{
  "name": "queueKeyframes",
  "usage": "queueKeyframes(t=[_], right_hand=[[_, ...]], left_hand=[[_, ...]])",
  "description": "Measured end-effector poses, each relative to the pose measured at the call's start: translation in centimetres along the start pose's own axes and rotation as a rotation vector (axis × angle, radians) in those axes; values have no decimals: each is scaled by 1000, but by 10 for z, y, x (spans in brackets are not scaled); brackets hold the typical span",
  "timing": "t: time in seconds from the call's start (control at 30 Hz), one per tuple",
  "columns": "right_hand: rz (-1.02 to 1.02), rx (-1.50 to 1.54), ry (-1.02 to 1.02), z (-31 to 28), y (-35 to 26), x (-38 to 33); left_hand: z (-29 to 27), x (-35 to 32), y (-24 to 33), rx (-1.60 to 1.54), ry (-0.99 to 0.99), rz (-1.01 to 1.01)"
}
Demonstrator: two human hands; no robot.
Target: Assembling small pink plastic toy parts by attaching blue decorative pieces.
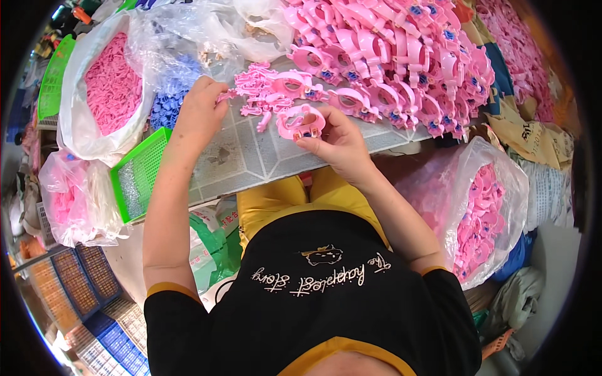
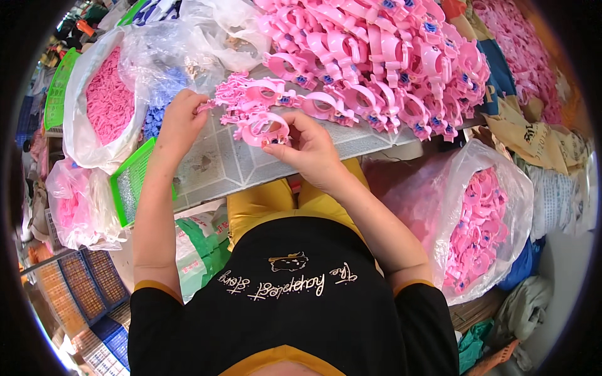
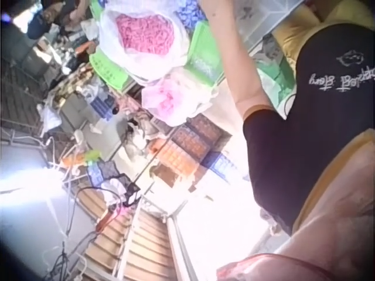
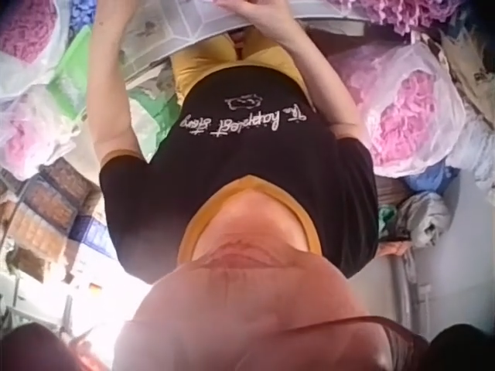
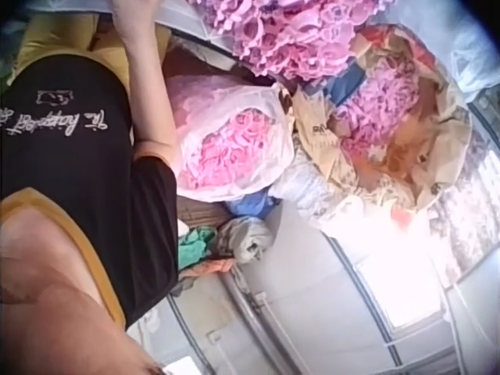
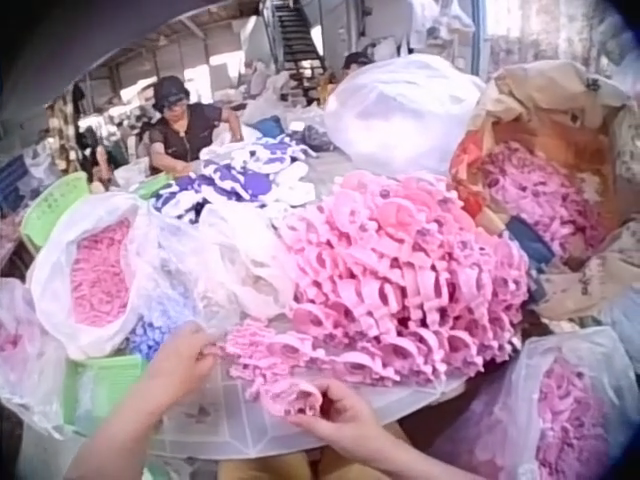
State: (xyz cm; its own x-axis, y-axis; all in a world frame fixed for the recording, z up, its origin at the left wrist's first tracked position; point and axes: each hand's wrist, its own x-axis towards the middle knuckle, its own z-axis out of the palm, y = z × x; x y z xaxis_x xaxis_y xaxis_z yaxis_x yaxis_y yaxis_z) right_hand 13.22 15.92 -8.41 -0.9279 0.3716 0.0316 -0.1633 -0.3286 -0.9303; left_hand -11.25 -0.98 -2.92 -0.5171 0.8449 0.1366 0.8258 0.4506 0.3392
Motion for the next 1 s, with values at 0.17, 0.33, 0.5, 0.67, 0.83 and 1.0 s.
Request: queueKeyframes(t=[0.17, 0.33, 0.5, 0.67, 0.83, 1.0], right_hand=[[-612, -770, -18, 7, -8, -3], [-896, -974, -127, 5, -9, -5], [-953, -997, -134, 6, -11, -5], [-959, -1003, -146, 5, -8, -5], [-955, -1016, -157, 5, -9, -5], [-953, -1085, -208, 4, -6, -6]], left_hand=[[-2, -23, 52, -624, 88, -128], [-4, -47, 91, -761, -25, -58], [-9, -48, 101, -687, -5, -16], [-5, -48, 101, -692, -5, -30], [3, -48, 100, -637, 82, 43], [7, -48, 99, -569, 109, 94]])
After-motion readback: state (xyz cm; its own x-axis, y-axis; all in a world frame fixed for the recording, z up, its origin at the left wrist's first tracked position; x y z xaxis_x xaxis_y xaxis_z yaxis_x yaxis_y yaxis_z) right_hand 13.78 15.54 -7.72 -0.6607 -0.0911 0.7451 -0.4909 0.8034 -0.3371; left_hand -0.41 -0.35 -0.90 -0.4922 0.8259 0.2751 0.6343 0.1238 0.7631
